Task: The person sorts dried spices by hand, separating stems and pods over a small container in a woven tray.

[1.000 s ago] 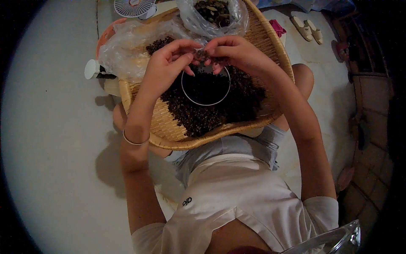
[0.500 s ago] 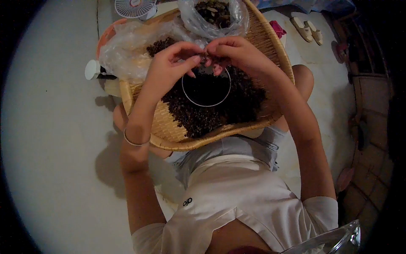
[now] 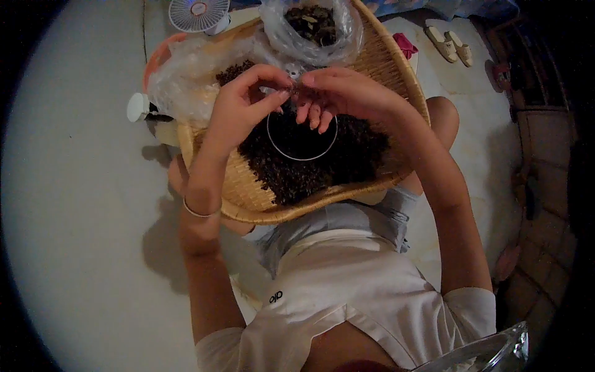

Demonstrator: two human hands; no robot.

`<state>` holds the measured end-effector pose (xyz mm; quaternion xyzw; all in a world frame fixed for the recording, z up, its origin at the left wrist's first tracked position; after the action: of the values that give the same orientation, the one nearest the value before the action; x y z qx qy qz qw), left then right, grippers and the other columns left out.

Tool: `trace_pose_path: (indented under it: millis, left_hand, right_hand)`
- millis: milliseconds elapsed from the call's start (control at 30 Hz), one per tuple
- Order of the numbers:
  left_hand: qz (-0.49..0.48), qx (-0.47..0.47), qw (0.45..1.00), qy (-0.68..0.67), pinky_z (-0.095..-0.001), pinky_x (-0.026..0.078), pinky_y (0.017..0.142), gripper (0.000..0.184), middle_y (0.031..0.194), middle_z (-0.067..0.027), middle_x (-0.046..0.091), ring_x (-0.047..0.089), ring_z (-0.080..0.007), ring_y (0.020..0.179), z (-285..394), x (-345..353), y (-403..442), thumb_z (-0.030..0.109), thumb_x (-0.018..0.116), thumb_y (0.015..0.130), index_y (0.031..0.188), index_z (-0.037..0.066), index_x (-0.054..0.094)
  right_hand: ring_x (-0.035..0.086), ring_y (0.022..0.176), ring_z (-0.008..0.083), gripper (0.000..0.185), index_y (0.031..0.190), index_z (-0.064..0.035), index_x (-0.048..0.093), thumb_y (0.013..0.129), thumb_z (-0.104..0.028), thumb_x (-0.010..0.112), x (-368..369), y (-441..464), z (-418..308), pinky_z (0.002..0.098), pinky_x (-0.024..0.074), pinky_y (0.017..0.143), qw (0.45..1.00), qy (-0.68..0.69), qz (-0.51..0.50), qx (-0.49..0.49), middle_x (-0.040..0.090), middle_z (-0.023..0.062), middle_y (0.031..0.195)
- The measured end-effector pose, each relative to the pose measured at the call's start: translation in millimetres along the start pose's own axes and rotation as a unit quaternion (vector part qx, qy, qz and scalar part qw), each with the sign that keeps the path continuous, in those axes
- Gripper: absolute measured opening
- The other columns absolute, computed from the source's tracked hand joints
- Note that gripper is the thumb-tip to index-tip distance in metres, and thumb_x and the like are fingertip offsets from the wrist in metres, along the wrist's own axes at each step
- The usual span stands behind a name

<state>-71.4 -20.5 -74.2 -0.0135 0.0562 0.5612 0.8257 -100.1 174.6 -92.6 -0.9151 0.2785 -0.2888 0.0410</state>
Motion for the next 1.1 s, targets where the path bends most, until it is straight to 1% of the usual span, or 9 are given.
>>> trace_pose_path:
  millis: [33,167,300,433,533,833,933,1000,1100]
  left_hand:
    - [-0.003,0.021,1.0,0.006,-0.0215,0.048,0.062,0.014,0.095,-0.0046,0.056,0.054,-0.0104,0.082,0.0,0.1,0.1,0.0,0.058,0.077,0.091,0.001,0.056]
    - [-0.03,0.037,0.999,0.004,-0.0215,0.047,0.063,0.011,0.099,-0.0054,0.055,0.053,-0.0108,0.083,-0.3,-2.1,-0.3,-0.001,0.057,0.076,0.087,0.001,0.055]
    - [-0.026,0.032,0.998,-0.053,-0.0228,0.048,0.064,0.016,0.103,-0.0091,0.054,0.054,-0.0128,0.085,-1.4,-0.1,0.2,-0.002,0.056,0.077,0.093,0.001,0.052]
    - [-0.02,0.004,0.997,-0.075,-0.0252,0.049,0.066,0.026,0.105,-0.0127,0.053,0.054,-0.0152,0.088,2.5,2.4,1.3,-0.003,0.054,0.078,0.103,0.0,0.046]
    - [-0.019,-0.013,0.993,-0.113,-0.0273,0.05,0.067,0.029,0.105,-0.0129,0.053,0.053,-0.0164,0.089,0.6,0.8,1.9,-0.002,0.054,0.078,0.105,-0.001,0.045]
    - [-0.026,-0.027,0.988,-0.148,-0.0306,0.051,0.072,0.035,0.105,-0.0124,0.052,0.053,-0.0172,0.092,3.6,2.8,2.0,0.0,0.057,0.076,0.109,-0.001,0.045]
    - [-0.023,-0.026,0.991,-0.132,-0.0308,0.052,0.074,0.036,0.105,-0.0111,0.052,0.052,-0.0171,0.093,-1.0,4.1,2.7,-0.001,0.059,0.076,0.109,-0.001,0.045]
    - [-0.02,-0.034,0.991,-0.128,-0.0308,0.052,0.074,0.035,0.105,-0.0108,0.052,0.052,-0.017,0.093,-0.5,5.7,3.0,-0.001,0.059,0.076,0.108,-0.001,0.045]
    - [-0.02,-0.04,0.992,-0.119,-0.031,0.052,0.074,0.035,0.105,-0.0102,0.051,0.052,-0.0168,0.093,-0.8,7.4,2.8,-0.002,0.059,0.076,0.108,-0.001,0.045]
  right_hand:
    - [0.06,0.067,0.0163,0.028,0.095,-0.0001,0.051,0.089,-0.026,0.045,-0.3,-0.5,0.2,0.0267,0.0521,0.058,1.0,-0.001,0.0,-0.001,0.06,0.0127,0.081]
    - [0.058,0.063,0.0114,0.022,0.092,-0.0037,0.052,0.087,-0.024,0.051,-2.2,-1.0,2.6,0.0243,0.0508,0.056,0.999,-0.039,0.017,-0.012,0.06,0.008,0.08]
    - [0.056,0.061,0.0082,0.018,0.09,-0.0046,0.053,0.085,-0.022,0.053,-4.3,-0.3,4.4,0.022,0.0498,0.054,0.998,-0.042,0.035,-0.026,0.059,0.0043,0.078]
    - [0.056,0.061,0.008,0.018,0.089,-0.0046,0.054,0.085,-0.022,0.054,-5.7,0.1,2.4,0.0217,0.0496,0.054,0.998,-0.037,0.031,-0.039,0.059,0.0041,0.077]
    - [0.056,0.06,0.0079,0.017,0.088,-0.0048,0.054,0.084,-0.022,0.055,-6.3,-0.5,1.4,0.0216,0.0493,0.054,0.997,-0.045,0.048,-0.04,0.059,0.004,0.076]
    - [0.057,0.062,0.009,0.018,0.088,-0.0041,0.055,0.083,-0.021,0.057,-4.1,-1.1,1.0,0.0222,0.0495,0.054,0.993,-0.059,0.075,-0.073,0.059,0.0054,0.078]
    - [0.053,0.061,0.0073,0.014,0.087,-0.0052,0.053,0.083,-0.018,0.056,-4.0,-0.9,1.1,0.0208,0.0458,0.052,0.993,-0.04,0.088,-0.065,0.057,0.0034,0.075]
    - [0.057,0.064,0.0097,0.017,0.089,-0.0037,0.055,0.084,-0.02,0.056,-8.2,0.6,2.8,0.0236,0.0504,0.057,0.993,-0.046,0.072,-0.075,0.059,0.0053,0.079]
    - [0.057,0.064,0.0099,0.017,0.089,-0.0036,0.055,0.083,-0.019,0.056,-10.0,1.6,3.9,0.0241,0.0509,0.058,0.994,-0.024,0.061,-0.085,0.059,0.0049,0.08]
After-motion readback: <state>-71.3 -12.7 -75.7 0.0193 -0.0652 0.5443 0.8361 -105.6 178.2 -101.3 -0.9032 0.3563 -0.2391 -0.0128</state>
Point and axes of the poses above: each hand's wrist, its own y-axis towards the middle knuckle, its own x-axis out of the palm, z = x × y, the point moved 1 cm from there along y, towards the middle knuckle
